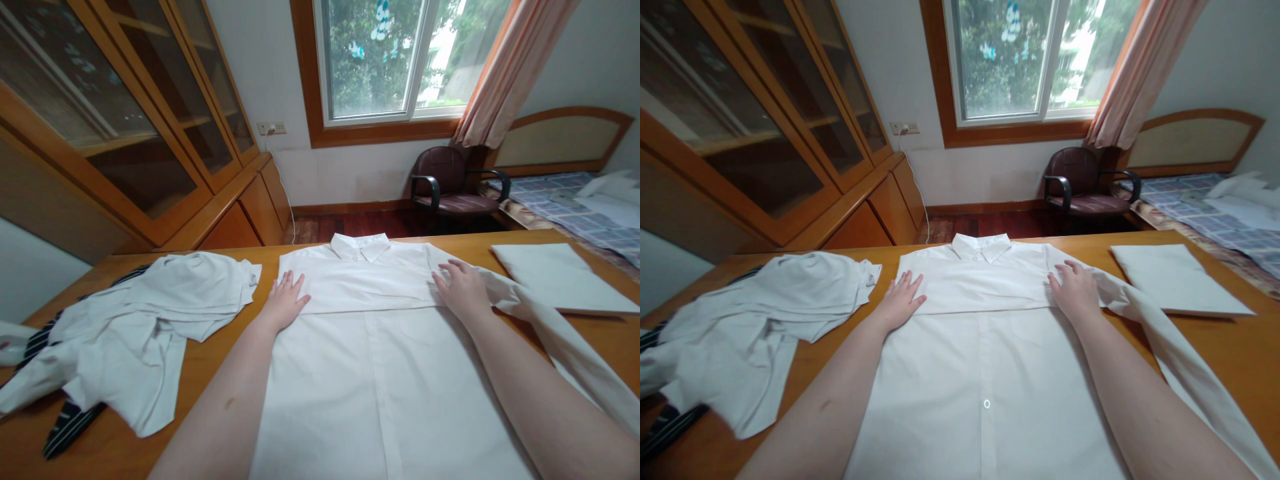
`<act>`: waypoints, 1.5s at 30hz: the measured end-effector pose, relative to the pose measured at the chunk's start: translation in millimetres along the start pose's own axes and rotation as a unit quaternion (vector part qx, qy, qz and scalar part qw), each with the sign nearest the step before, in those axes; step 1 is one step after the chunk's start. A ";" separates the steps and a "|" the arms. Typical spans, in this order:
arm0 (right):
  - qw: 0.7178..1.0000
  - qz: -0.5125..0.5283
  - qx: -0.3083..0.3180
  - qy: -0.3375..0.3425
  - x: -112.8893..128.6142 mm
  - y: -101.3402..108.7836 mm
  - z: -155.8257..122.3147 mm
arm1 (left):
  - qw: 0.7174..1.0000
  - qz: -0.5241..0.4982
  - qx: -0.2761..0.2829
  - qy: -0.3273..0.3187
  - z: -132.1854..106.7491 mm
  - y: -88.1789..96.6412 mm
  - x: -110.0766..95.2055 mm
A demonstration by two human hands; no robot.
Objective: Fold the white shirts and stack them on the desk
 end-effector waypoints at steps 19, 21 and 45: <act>0.963 0.006 0.225 0.147 37.0 -32.7 -22.8 | 0.997 0.004 0.009 0.080 4.8 -3.8 14.3; 0.962 0.069 0.215 0.156 38.2 -20.3 -20.3 | 0.997 0.004 0.007 0.078 5.1 -4.2 14.6; 0.936 -0.076 0.045 -0.340 -115.8 119.9 -86.6 | 0.997 0.000 -0.008 0.074 4.6 -2.4 14.2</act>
Point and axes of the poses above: each hand's wrist, its own z-axis towards the middle knuckle, its own y-axis out of the back of the hand, x = y × z, the point moved 4 cm from there along z, towards the middle knuckle, and after that the axes turned 2 degrees about z, right-handed, at the moved point
